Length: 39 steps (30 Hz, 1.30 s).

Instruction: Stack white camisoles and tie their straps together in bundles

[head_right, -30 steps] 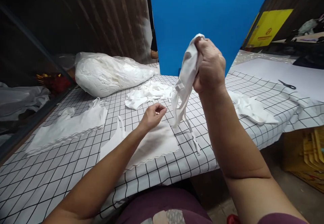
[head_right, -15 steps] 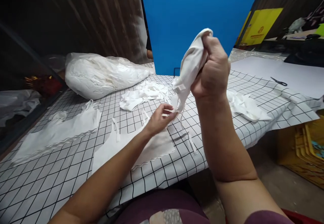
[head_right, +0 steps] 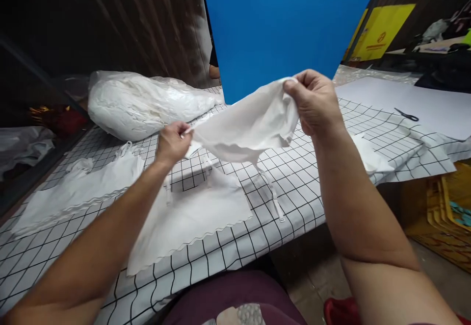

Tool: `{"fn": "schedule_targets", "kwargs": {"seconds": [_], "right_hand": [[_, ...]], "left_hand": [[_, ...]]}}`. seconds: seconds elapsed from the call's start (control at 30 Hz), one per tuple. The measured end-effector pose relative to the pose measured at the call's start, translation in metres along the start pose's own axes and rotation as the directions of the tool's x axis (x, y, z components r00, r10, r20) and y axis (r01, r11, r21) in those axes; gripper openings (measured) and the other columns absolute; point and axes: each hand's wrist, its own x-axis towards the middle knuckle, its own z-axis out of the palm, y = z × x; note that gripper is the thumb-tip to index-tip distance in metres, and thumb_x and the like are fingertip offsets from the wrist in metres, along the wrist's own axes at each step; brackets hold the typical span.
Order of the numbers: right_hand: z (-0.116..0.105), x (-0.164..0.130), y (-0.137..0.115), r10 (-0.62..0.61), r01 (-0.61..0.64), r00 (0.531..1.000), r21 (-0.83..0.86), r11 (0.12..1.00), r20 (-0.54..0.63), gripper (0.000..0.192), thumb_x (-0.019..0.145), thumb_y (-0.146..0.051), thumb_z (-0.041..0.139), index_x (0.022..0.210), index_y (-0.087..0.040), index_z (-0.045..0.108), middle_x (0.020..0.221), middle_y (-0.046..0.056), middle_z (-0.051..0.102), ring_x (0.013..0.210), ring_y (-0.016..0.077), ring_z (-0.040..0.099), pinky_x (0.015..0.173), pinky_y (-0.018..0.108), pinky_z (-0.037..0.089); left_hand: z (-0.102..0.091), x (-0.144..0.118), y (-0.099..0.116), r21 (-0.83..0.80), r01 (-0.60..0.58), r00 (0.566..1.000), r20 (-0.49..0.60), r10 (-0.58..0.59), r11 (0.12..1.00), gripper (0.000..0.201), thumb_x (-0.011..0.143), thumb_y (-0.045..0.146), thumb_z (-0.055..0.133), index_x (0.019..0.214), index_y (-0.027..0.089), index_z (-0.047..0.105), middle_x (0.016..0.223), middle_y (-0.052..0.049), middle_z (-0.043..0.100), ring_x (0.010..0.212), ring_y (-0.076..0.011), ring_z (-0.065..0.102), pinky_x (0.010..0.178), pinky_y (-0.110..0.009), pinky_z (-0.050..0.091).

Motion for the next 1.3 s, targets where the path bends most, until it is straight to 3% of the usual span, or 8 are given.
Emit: {"fn": "schedule_targets", "kwargs": {"seconds": [0.17,0.33,0.4,0.53,0.6,0.9,1.07,1.3], "right_hand": [[0.020,-0.006,0.002,-0.053,0.048,0.998,-0.177,0.983,-0.025,0.016,0.078,-0.022,0.077,0.077,-0.015,0.062,0.068,-0.002,0.054,0.058,0.0075,0.045,0.050,0.026,0.035],[0.019,-0.066,-0.006,-0.011,0.098,0.935,-0.229,0.968,0.354,0.021,0.084,-0.039,0.071,0.089,-0.019,0.065,0.080,0.003,0.062,0.064,0.0121,0.056,0.049,0.026,0.044],[0.013,-0.100,0.001,0.168,0.010,0.704,-0.246,0.969,0.691,0.022,0.088,-0.043,0.066,0.091,-0.022,0.065,0.080,0.003,0.063,0.062,0.0136,0.057,0.047,0.027,0.046],[0.009,-0.150,0.021,0.300,0.037,0.266,-0.320,0.947,0.916,0.020,0.089,-0.043,0.064,0.100,-0.027,0.067,0.100,0.005,0.067,0.082,0.0190,0.063,0.067,0.032,0.053],[0.012,-0.161,0.028,0.336,0.038,0.276,-0.359,0.933,0.901,0.020,0.090,-0.043,0.062,0.101,-0.027,0.067,0.103,0.005,0.067,0.085,0.0195,0.063,0.072,0.033,0.053],[0.056,-0.178,0.049,0.447,0.082,0.532,-0.569,0.818,0.719,0.036,0.084,-0.055,0.063,0.100,-0.022,0.060,0.092,0.006,0.063,0.079,0.0209,0.058,0.066,0.033,0.045],[0.063,-0.181,0.050,0.422,0.084,0.492,-0.524,0.848,0.762,0.027,0.089,-0.046,0.058,0.082,-0.021,0.057,0.089,0.005,0.057,0.079,0.0191,0.053,0.067,0.032,0.042],[0.059,-0.169,0.042,0.254,-0.338,0.389,-0.120,0.933,0.886,0.027,0.092,-0.046,0.057,0.086,-0.020,0.055,0.084,0.002,0.050,0.076,0.0142,0.047,0.068,0.028,0.041]], "left_hand": [[-0.084,0.030,0.010,0.210,-0.038,0.977,-0.197,0.081,0.977,0.018,0.082,0.017,0.055,0.095,0.010,0.065,0.076,-0.001,0.061,0.073,-0.0132,0.057,0.071,-0.025,0.044],[-0.135,-0.053,-0.004,0.348,0.018,0.997,-0.074,0.008,0.937,0.019,0.081,0.025,0.059,0.094,0.015,0.067,0.072,-0.001,0.062,0.063,-0.0148,0.055,0.060,-0.027,0.042],[-0.140,-0.103,-0.028,0.303,0.065,0.978,0.169,-0.121,0.951,0.016,0.078,0.027,0.059,0.090,0.019,0.067,0.070,0.000,0.063,0.061,-0.0168,0.057,0.056,-0.027,0.041],[-0.143,-0.179,-0.076,0.228,0.131,0.693,0.675,-0.254,0.965,0.020,0.084,0.039,0.059,0.092,0.022,0.067,0.086,-0.003,0.069,0.076,-0.0207,0.063,0.065,-0.029,0.047],[-0.144,-0.192,-0.083,0.253,0.153,0.635,0.716,-0.292,0.955,0.025,0.085,0.043,0.060,0.098,0.023,0.067,0.092,-0.005,0.069,0.080,-0.0218,0.063,0.069,-0.030,0.048],[-0.056,-0.134,-0.047,0.058,-0.083,0.785,0.619,0.030,0.995,0.024,0.088,0.036,0.057,0.103,0.020,0.065,0.109,-0.008,0.065,0.101,-0.0252,0.059,0.085,-0.036,0.046],[-0.017,-0.116,-0.056,0.059,-0.061,0.731,0.682,0.005,0.996,0.019,0.081,0.038,0.063,0.080,0.019,0.064,0.091,-0.007,0.064,0.085,-0.0234,0.058,0.073,-0.033,0.043],[-0.058,-0.103,-0.079,-0.243,0.221,0.692,0.721,0.023,0.944,0.030,0.085,0.046,0.060,0.076,0.017,0.060,0.076,-0.001,0.057,0.071,-0.0144,0.053,0.065,-0.026,0.041]]}}
